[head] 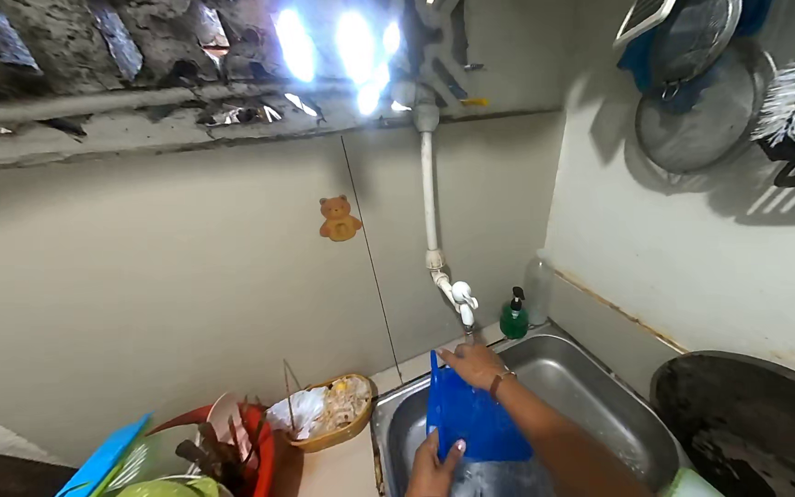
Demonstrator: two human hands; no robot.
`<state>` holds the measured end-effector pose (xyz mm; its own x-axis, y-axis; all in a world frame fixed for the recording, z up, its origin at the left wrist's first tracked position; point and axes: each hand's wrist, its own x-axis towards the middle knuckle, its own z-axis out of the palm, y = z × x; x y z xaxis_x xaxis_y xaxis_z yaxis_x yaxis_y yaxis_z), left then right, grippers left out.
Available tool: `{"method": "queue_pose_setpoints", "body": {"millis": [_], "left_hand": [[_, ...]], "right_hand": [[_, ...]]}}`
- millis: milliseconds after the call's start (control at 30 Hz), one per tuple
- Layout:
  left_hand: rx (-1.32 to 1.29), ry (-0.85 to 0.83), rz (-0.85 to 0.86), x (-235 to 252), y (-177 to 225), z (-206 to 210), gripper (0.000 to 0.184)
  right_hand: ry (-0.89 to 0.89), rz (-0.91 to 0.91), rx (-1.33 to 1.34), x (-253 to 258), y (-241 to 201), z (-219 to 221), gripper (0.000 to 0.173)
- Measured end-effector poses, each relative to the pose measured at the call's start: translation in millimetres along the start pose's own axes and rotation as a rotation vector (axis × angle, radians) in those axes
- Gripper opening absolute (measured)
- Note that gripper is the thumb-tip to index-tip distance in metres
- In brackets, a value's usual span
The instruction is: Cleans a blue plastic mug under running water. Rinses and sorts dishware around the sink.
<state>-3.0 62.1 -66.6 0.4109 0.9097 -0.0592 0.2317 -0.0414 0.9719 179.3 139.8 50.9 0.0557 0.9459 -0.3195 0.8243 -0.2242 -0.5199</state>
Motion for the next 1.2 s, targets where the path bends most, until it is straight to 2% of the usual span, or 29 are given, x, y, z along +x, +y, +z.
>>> {"method": "queue_pose_setpoints", "body": {"millis": [67, 200, 300, 500, 667, 800, 933, 1067, 1133, 1200], "left_hand": [[0.011, 0.015, -0.007, 14.7, 0.6, -2.2, 0.042], [0.174, 0.070, -0.052, 55.3, 35.9, -12.5, 0.034], [0.374, 0.001, -0.110, 80.5, 62.8, -19.1, 0.032], [0.423, -0.077, -0.049, 101.5, 93.9, -30.6, 0.028], [0.422, -0.092, -0.036, 97.2, 99.1, -42.9, 0.026], [0.459, -0.052, -0.006, 100.6, 104.3, -54.8, 0.025], [0.538, -0.068, 0.010, 101.4, 102.7, -59.8, 0.027], [0.735, -0.141, 0.105, 87.2, 88.9, -48.9, 0.033], [0.805, -0.233, 0.152, 80.0, 84.7, -39.6, 0.039], [0.661, -0.408, 0.145, 80.3, 83.2, -33.2, 0.056]], "right_hand": [[-0.079, 0.022, 0.091, 6.1, 8.4, -2.8, 0.074], [-0.246, -0.060, 0.313, 7.5, 14.5, 2.6, 0.041], [-0.150, -0.015, 0.589, 6.6, 23.2, 9.1, 0.031], [0.020, -0.028, 0.954, -1.6, 36.5, 6.5, 0.024], [-0.032, -0.019, 1.173, -19.1, 29.6, 5.8, 0.031], [-0.080, -0.117, 1.159, -9.9, 34.9, 7.9, 0.039], [-0.205, 0.053, 1.037, -1.0, 32.0, 11.1, 0.058], [-0.279, 0.094, 1.164, -6.8, 31.4, 11.8, 0.063], [-0.265, 0.103, 1.067, -7.1, 36.9, 19.1, 0.069], [-0.243, 0.059, 0.926, -5.5, 46.6, 28.2, 0.068]]}}
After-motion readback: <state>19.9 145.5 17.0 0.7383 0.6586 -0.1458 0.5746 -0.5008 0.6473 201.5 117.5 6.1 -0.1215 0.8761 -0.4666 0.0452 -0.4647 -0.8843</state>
